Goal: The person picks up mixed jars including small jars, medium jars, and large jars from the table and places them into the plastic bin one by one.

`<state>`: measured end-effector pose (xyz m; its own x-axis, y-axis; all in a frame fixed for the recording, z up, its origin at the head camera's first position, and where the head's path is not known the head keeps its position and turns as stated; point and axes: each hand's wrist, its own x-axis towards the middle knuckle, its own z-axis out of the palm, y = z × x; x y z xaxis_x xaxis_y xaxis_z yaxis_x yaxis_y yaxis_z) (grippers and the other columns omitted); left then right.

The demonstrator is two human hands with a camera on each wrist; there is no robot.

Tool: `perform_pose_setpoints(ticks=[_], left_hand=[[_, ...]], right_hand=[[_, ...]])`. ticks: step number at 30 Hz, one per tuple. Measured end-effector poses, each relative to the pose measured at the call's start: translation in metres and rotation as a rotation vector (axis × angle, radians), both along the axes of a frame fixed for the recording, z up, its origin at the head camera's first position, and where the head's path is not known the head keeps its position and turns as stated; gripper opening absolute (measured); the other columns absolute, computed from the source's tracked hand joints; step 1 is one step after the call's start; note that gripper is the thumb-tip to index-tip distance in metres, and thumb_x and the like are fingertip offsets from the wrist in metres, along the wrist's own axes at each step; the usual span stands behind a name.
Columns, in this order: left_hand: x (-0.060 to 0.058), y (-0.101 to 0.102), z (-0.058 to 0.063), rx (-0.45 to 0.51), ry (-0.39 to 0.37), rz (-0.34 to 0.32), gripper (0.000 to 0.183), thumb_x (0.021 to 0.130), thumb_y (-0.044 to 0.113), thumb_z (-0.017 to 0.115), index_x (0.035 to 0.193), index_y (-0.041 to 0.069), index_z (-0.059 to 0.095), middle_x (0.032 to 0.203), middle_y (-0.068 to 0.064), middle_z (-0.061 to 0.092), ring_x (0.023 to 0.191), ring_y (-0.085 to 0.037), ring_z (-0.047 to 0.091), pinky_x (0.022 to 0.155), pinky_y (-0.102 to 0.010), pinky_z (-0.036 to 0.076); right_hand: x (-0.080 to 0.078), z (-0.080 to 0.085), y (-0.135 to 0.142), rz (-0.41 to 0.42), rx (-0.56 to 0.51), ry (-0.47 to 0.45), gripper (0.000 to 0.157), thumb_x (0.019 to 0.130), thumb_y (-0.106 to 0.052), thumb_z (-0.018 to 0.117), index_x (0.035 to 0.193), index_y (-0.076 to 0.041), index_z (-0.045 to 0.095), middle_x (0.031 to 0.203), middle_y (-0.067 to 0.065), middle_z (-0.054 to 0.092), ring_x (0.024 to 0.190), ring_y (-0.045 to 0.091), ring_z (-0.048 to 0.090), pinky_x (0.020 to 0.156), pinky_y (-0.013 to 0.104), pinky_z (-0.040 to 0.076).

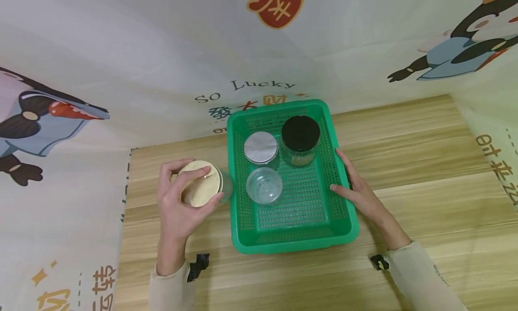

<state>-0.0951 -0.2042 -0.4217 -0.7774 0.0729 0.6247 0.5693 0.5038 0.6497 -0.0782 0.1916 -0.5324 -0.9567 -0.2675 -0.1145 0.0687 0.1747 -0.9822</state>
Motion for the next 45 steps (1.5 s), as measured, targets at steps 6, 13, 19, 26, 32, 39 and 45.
perform_pose_setpoints(ticks=[6,13,19,26,32,39,45], left_hand=[[0.002,0.007,0.007,0.017,-0.003,-0.048,0.051,0.069,0.041,0.082,0.098,0.000,0.074,0.112,-0.031,0.056,0.107,-0.037,0.053,0.090,-0.031,0.041],[0.011,0.026,0.034,0.050,-0.001,-0.099,0.051,0.072,0.034,0.080,0.101,-0.006,0.069,0.108,-0.032,0.056,0.103,-0.036,0.055,0.090,-0.029,0.041],[0.013,0.031,0.039,0.041,-0.016,-0.106,0.051,0.074,0.036,0.080,0.102,-0.006,0.069,0.110,-0.033,0.056,0.105,-0.034,0.055,0.092,-0.030,0.042],[0.016,0.033,0.039,0.036,-0.057,-0.133,0.049,0.069,0.029,0.082,0.104,-0.004,0.069,0.112,-0.032,0.055,0.107,-0.033,0.055,0.090,-0.028,0.042],[0.017,0.039,0.041,0.026,-0.096,-0.192,0.052,0.075,0.037,0.083,0.106,-0.002,0.069,0.114,-0.028,0.057,0.109,-0.035,0.055,0.090,-0.028,0.043],[0.016,0.048,0.044,0.008,-0.081,-0.199,0.057,0.078,0.049,0.080,0.107,0.001,0.069,0.116,-0.024,0.058,0.108,-0.034,0.056,0.088,-0.028,0.043],[0.017,0.058,0.050,-0.014,-0.098,-0.208,0.063,0.082,0.058,0.072,0.107,0.000,0.069,0.116,-0.026,0.057,0.110,-0.033,0.056,0.088,-0.028,0.044]], right_hand=[[0.000,0.000,0.000,-0.003,-0.001,-0.003,0.083,0.099,-0.015,0.058,0.158,-0.045,0.008,0.165,0.006,0.012,0.140,0.039,0.031,0.101,0.064,0.037],[-0.001,0.001,0.000,-0.008,-0.002,-0.003,0.083,0.098,-0.015,0.058,0.157,-0.045,0.008,0.165,0.003,0.010,0.141,0.038,0.029,0.102,0.064,0.035],[0.000,0.002,-0.001,-0.009,0.001,-0.001,0.083,0.098,-0.015,0.058,0.158,-0.044,0.007,0.165,0.005,0.010,0.141,0.039,0.029,0.102,0.065,0.035],[0.000,0.002,-0.001,-0.008,-0.002,-0.001,0.083,0.099,-0.015,0.057,0.158,-0.043,0.007,0.165,0.005,0.010,0.140,0.040,0.029,0.101,0.065,0.036],[0.000,0.000,0.000,-0.008,0.000,-0.001,0.083,0.099,-0.015,0.057,0.158,-0.043,0.007,0.165,0.007,0.009,0.140,0.041,0.029,0.100,0.065,0.037],[0.000,0.001,-0.001,-0.007,-0.010,-0.012,0.082,0.099,-0.017,0.058,0.157,-0.045,0.008,0.166,0.005,0.009,0.141,0.040,0.028,0.101,0.065,0.036],[0.000,0.002,-0.001,-0.005,-0.010,-0.001,0.082,0.099,-0.015,0.057,0.158,-0.043,0.008,0.166,0.005,0.008,0.141,0.040,0.027,0.102,0.066,0.034]])
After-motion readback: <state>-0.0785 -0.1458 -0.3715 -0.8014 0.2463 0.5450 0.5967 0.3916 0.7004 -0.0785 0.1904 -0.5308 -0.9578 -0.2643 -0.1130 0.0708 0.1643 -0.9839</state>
